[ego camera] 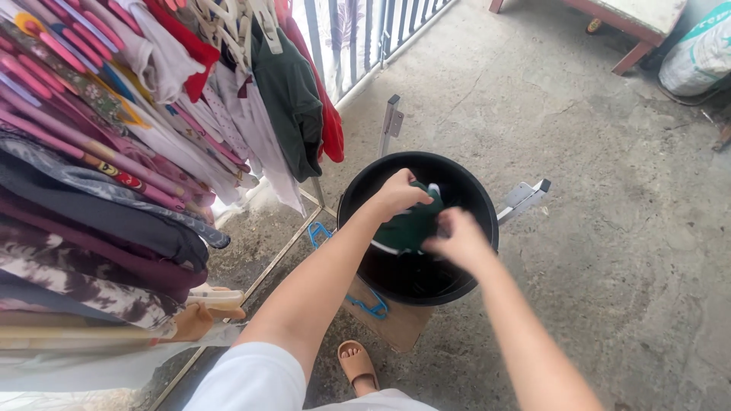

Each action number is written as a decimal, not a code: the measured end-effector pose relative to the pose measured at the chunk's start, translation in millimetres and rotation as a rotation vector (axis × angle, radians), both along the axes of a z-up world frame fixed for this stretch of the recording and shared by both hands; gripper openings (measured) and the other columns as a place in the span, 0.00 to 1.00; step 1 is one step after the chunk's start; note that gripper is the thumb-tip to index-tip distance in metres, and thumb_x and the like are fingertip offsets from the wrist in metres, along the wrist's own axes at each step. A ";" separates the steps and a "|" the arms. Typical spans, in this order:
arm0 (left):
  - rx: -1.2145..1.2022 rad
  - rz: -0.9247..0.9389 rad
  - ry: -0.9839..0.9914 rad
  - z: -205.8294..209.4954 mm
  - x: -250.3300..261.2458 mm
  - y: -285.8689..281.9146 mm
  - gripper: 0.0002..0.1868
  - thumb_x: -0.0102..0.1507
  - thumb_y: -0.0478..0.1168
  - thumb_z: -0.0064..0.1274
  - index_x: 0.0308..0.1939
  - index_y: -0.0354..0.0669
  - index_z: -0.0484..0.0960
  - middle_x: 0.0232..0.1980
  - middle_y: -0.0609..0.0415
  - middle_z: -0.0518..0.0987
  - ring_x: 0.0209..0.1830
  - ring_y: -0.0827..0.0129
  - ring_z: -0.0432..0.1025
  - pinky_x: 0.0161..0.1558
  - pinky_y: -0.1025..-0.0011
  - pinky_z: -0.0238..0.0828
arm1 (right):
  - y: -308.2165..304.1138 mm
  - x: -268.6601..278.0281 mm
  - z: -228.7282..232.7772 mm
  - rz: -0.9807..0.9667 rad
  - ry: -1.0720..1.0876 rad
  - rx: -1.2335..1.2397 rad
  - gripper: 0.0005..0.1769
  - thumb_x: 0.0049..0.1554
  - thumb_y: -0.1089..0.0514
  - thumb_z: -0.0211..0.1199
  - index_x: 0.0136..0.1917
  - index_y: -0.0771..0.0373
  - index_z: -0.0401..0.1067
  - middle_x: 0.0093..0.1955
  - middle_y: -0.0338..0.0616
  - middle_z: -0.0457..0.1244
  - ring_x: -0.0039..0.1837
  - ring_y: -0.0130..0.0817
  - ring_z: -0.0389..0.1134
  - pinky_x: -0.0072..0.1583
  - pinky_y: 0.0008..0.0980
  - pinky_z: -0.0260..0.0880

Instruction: Hanging wet clothes on a rack to dry.

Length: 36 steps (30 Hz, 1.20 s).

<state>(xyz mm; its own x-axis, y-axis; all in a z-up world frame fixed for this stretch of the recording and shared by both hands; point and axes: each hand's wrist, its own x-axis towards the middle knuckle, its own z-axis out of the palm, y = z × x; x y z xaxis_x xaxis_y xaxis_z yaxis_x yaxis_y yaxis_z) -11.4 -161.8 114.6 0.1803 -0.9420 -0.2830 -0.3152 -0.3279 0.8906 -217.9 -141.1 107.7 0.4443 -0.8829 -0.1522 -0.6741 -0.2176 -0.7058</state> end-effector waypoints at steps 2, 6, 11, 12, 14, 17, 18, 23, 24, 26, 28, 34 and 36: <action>0.008 -0.022 0.042 21.8 -3.8 -1.8 0.29 0.47 0.41 0.70 0.49 0.36 0.76 0.46 0.45 0.80 0.48 0.62 0.74 0.49 0.65 0.71 | 10.4 11.5 -43.9 0.057 -0.051 -0.061 0.52 0.36 0.51 0.86 0.65 0.70 0.60 0.63 0.61 0.61 0.65 0.53 0.65 0.64 0.43 0.67; 0.030 -0.065 0.076 51.4 -1.9 3.0 0.32 0.49 0.38 0.68 0.55 0.39 0.73 0.52 0.45 0.78 0.52 0.62 0.73 0.52 0.64 0.70 | 15.5 20.1 -100.0 -0.235 -0.323 0.050 0.30 0.51 0.53 0.68 0.63 0.69 0.69 0.56 0.61 0.68 0.57 0.48 0.68 0.56 0.40 0.70; 0.120 0.165 0.168 48.8 25.4 0.1 0.32 0.50 0.33 0.66 0.56 0.38 0.70 0.53 0.42 0.76 0.53 0.58 0.73 0.50 0.57 0.73 | -31.5 -34.3 -84.3 -0.662 -0.367 0.145 0.21 0.58 0.56 0.59 0.61 0.70 0.73 0.54 0.55 0.69 0.55 0.42 0.70 0.56 0.40 0.69; 0.149 0.264 0.252 45.1 25.4 -1.5 0.32 0.51 0.31 0.65 0.56 0.38 0.68 0.53 0.41 0.75 0.52 0.56 0.74 0.49 0.54 0.75 | -42.1 -46.8 -86.5 -0.712 -0.334 0.131 0.22 0.59 0.55 0.62 0.61 0.72 0.70 0.56 0.59 0.69 0.58 0.45 0.70 0.58 0.42 0.69; 0.137 0.247 0.239 38.5 16.0 -2.5 0.31 0.50 0.32 0.66 0.55 0.37 0.70 0.52 0.40 0.77 0.51 0.55 0.75 0.48 0.54 0.76 | -44.8 -44.8 -94.6 -0.537 -0.195 -0.129 0.28 0.53 0.59 0.65 0.65 0.69 0.68 0.62 0.61 0.64 0.64 0.51 0.65 0.65 0.44 0.65; 0.095 0.131 0.113 55.4 -0.5 5.2 0.30 0.50 0.34 0.68 0.54 0.36 0.74 0.51 0.41 0.79 0.51 0.56 0.76 0.47 0.57 0.76 | -6.3 -7.0 -29.4 -0.192 -0.148 -0.334 0.44 0.42 0.61 0.71 0.71 0.64 0.61 0.67 0.61 0.58 0.70 0.57 0.59 0.70 0.47 0.60; 0.072 0.032 0.001 63.6 -7.5 12.3 0.30 0.50 0.37 0.70 0.54 0.36 0.76 0.52 0.42 0.80 0.51 0.57 0.77 0.48 0.60 0.75 | 17.6 10.3 3.4 -0.032 -0.240 -0.279 0.50 0.38 0.58 0.74 0.72 0.62 0.58 0.67 0.59 0.57 0.70 0.57 0.58 0.69 0.48 0.60; -0.093 -0.153 -0.176 75.9 -6.9 24.4 0.33 0.47 0.40 0.72 0.54 0.37 0.78 0.53 0.43 0.82 0.51 0.57 0.78 0.50 0.63 0.77 | -13.8 25.2 -82.7 -0.137 -0.295 -0.212 0.28 0.56 0.60 0.63 0.70 0.59 0.64 0.63 0.60 0.64 0.65 0.55 0.66 0.63 0.44 0.68; -0.172 -0.214 -0.241 76.6 -3.5 27.9 0.35 0.45 0.40 0.74 0.53 0.36 0.78 0.52 0.42 0.82 0.51 0.56 0.78 0.51 0.63 0.77 | -19.6 23.9 -96.4 -0.219 -0.202 -0.248 0.19 0.63 0.61 0.58 0.68 0.57 0.72 0.60 0.59 0.69 0.64 0.54 0.69 0.62 0.44 0.70; -0.167 -0.291 -0.412 94.7 -1.0 51.8 0.37 0.44 0.38 0.74 0.55 0.36 0.74 0.53 0.41 0.79 0.52 0.52 0.77 0.52 0.61 0.76 | -25.2 13.7 -70.6 -0.181 -0.206 -0.270 0.20 0.60 0.61 0.59 0.66 0.56 0.73 0.58 0.59 0.68 0.61 0.54 0.69 0.60 0.43 0.70; -0.163 -0.366 -0.582 76.3 12.8 60.8 0.40 0.43 0.35 0.74 0.56 0.36 0.71 0.55 0.39 0.76 0.53 0.48 0.76 0.52 0.59 0.75 | -34.3 -0.3 -44.3 -0.141 -0.209 -0.293 0.21 0.58 0.62 0.61 0.65 0.56 0.75 0.56 0.60 0.68 0.58 0.54 0.70 0.57 0.42 0.70; -0.337 -0.039 -0.950 0.0 61.1 56.9 0.28 0.51 0.27 0.57 0.55 0.33 0.69 0.55 0.36 0.73 0.51 0.39 0.75 0.50 0.54 0.76 | -48.2 -31.7 74.8 -0.212 -0.253 -0.376 0.14 0.61 0.60 0.63 0.59 0.55 0.80 0.51 0.52 0.71 0.51 0.40 0.72 0.54 0.35 0.70; -0.365 0.028 -0.839 -1.6 61.7 59.0 0.19 0.55 0.29 0.57 0.49 0.38 0.74 0.52 0.38 0.76 0.50 0.40 0.76 0.50 0.51 0.75 | -45.8 -33.1 113.3 -0.281 -0.264 -0.556 0.10 0.59 0.60 0.68 0.54 0.62 0.81 0.49 0.54 0.70 0.49 0.38 0.70 0.52 0.34 0.70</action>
<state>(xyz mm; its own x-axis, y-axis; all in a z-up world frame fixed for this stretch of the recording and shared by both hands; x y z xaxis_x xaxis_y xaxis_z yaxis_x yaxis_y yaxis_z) 50.2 -102.8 113.0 0.2165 -0.9394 0.2659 -0.9019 -0.0882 0.4228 -251.1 -186.9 221.0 0.1461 -0.8859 0.4402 -0.5785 -0.4375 -0.6885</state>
